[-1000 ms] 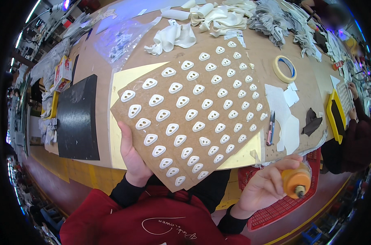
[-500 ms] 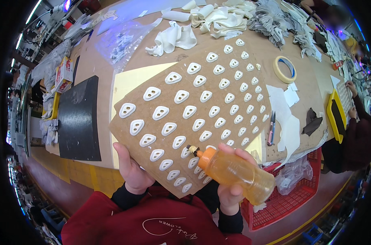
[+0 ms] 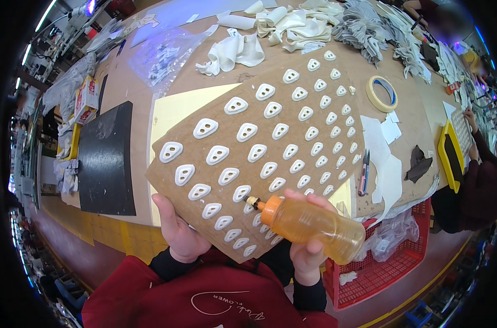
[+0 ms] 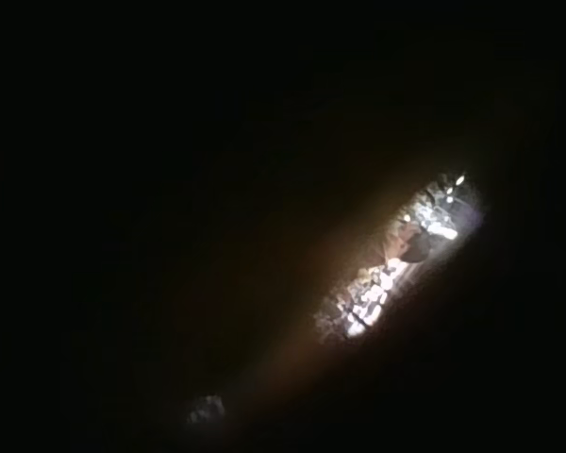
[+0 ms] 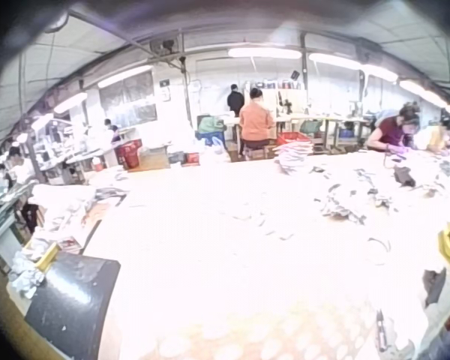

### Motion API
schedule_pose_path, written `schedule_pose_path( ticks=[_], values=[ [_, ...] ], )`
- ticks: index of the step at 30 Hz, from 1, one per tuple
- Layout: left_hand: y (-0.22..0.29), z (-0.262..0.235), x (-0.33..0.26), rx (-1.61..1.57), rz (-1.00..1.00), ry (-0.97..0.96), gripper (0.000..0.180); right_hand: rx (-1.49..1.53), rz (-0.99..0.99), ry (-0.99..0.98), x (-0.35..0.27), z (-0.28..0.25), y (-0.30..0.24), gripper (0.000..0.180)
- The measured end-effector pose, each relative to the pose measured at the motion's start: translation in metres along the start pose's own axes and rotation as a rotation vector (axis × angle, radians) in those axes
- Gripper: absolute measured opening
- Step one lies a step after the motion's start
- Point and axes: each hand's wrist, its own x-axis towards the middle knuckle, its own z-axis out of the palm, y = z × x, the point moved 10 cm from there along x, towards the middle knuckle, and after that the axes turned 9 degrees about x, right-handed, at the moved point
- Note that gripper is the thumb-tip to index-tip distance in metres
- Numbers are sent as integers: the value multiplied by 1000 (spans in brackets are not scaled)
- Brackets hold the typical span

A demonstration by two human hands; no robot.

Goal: The person holds a cardboard sheet with many small white plastic parts and uses a squeeze bottle to apply glue into the holes of each part. After filling the holes, the person places the sheet on the table and transfers some parts into a yellow tray.

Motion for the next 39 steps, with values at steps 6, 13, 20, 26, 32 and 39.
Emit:
schedule_pose_path(
  ticks=[6,13,20,26,32,39],
  values=[
    [-1,5,-1,6,-28,9,66,-140,-36,-81,-7,10,-4,80],
    [-2,8,-1,4,-16,9,68,188,19,-225,-19,23,-10,78],
    [-1,10,-4,-8,2,-16,68,-21,-139,-532,-19,43,-29,79],
    [-2,6,-5,-12,1,17,68,-151,-205,-476,-17,44,-33,78],
    [-3,3,-4,13,-7,45,69,-221,-231,-539,-17,51,-40,78],
    [-3,2,-6,7,-3,67,69,-250,-241,-479,-14,52,-41,78]
  ],
)
